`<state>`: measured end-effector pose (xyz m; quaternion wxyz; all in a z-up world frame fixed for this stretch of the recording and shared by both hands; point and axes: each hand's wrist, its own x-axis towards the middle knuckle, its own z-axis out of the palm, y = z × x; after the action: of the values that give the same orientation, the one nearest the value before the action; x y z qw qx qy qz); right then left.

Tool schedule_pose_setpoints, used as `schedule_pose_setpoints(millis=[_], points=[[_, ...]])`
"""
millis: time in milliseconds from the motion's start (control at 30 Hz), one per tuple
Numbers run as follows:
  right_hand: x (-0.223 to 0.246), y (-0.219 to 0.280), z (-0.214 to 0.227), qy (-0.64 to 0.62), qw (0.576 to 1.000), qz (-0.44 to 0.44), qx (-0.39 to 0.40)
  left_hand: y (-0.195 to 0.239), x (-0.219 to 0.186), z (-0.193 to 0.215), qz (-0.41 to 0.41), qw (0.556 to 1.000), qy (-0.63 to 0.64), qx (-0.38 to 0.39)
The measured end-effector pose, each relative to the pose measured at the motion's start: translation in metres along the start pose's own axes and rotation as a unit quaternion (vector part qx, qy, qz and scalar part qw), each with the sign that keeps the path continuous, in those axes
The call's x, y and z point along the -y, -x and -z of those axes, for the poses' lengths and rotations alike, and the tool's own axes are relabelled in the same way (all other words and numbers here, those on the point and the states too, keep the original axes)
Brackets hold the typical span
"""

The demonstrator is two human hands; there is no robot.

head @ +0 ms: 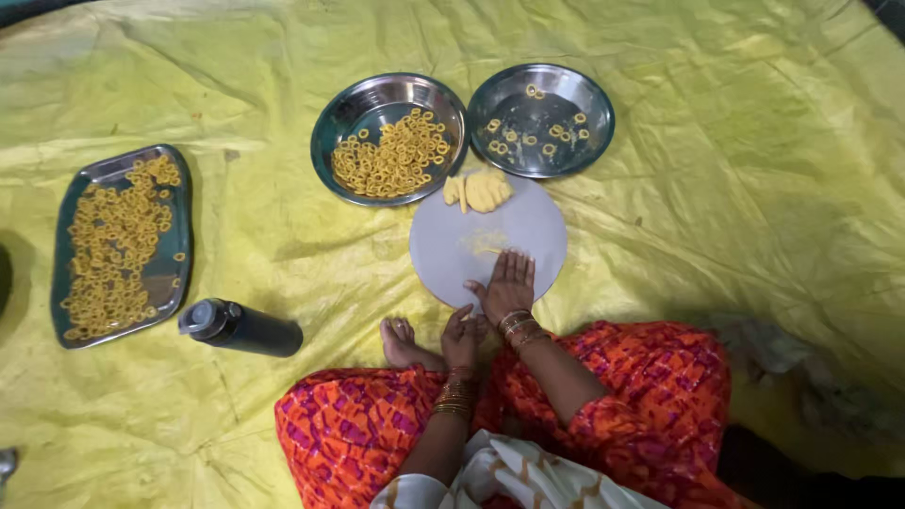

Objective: The person rolls small pieces of yellow dough into thin ropes on a round board, then joins the ends to form rings. The finished rings are placed into a metal bowl while additional dough pieces are kept on the board.

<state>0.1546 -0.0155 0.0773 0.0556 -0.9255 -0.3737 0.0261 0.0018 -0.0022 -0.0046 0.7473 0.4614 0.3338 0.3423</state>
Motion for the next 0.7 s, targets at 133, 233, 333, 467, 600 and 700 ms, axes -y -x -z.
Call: schedule_pose_setpoints(millis=[133, 233, 333, 467, 600, 700], points=[[-0.010, 0.007, -0.013, -0.013, 0.995, 0.014, -0.095, 0.004, 0.010, -0.002, 0.008, 1.000, 0.012, -0.012], [-0.005, 0.001, -0.013, -0.035, 0.996, 0.021, -0.084, 0.001, 0.006, 0.001, 0.014, 1.000, 0.003, -0.013], [-0.005, -0.006, -0.011, -0.036, 0.995, 0.031, -0.086, -0.003, 0.005, 0.000, 0.009, 1.000, 0.006, -0.003], [-0.005, -0.002, -0.012, -0.025, 0.997, -0.013, -0.070, 0.004, 0.009, 0.001, 0.005, 1.000, -0.006, -0.007], [0.003, 0.003, -0.008, 0.021, 0.996, 0.022, -0.086, 0.004, 0.001, 0.000, 0.031, 0.999, 0.021, -0.018], [-0.003, 0.007, -0.005, 0.018, 0.998, 0.027, -0.054, 0.005, 0.001, -0.004, -0.007, 1.000, -0.024, -0.008]])
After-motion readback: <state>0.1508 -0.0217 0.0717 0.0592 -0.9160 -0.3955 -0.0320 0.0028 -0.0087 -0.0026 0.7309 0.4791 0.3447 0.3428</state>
